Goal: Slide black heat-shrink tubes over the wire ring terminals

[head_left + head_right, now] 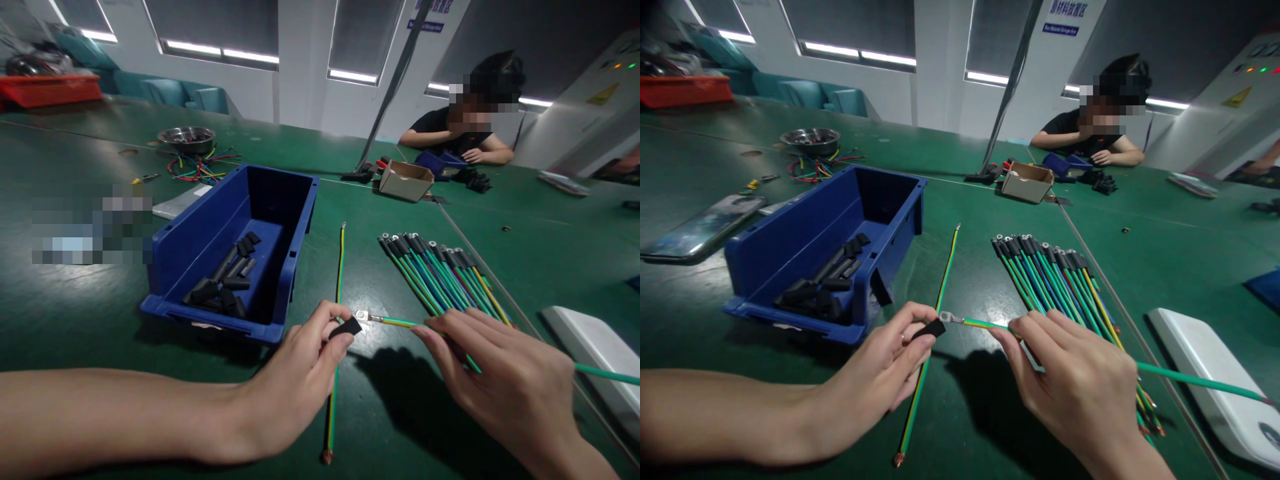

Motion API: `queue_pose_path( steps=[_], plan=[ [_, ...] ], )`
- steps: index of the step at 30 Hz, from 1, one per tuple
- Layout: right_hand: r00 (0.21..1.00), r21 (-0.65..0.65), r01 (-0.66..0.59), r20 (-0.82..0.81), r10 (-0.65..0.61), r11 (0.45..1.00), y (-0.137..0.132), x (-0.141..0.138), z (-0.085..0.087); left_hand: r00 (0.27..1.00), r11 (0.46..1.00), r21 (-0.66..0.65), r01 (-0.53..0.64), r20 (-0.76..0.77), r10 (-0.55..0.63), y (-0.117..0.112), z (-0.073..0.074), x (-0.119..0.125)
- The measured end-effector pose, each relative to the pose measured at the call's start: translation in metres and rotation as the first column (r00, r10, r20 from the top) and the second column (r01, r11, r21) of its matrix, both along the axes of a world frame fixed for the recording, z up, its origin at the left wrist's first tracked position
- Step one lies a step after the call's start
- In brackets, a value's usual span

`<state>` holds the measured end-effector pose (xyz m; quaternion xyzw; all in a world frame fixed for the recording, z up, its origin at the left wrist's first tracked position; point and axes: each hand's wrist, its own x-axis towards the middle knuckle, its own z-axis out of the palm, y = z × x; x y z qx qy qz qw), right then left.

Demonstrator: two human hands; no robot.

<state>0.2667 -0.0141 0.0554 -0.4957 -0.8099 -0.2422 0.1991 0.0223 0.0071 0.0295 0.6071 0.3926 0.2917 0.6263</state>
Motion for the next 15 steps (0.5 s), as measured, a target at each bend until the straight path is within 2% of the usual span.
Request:
queue_pose_path(
  steps=[8,15],
  plan=[
    [1.0,-0.023,0.002,-0.017,-0.003,1.0,-0.002,0.004,0.002,1.0,0.999,0.025,-0.027,-0.003,0.027,-0.004,-0.011,0.0],
    [1.0,-0.052,0.001,-0.011,-0.002,0.999,-0.002,0.001,0.003,0.998,0.999,0.024,0.038,-0.051,-0.037,-0.001,-0.001,-0.002]
  ],
)
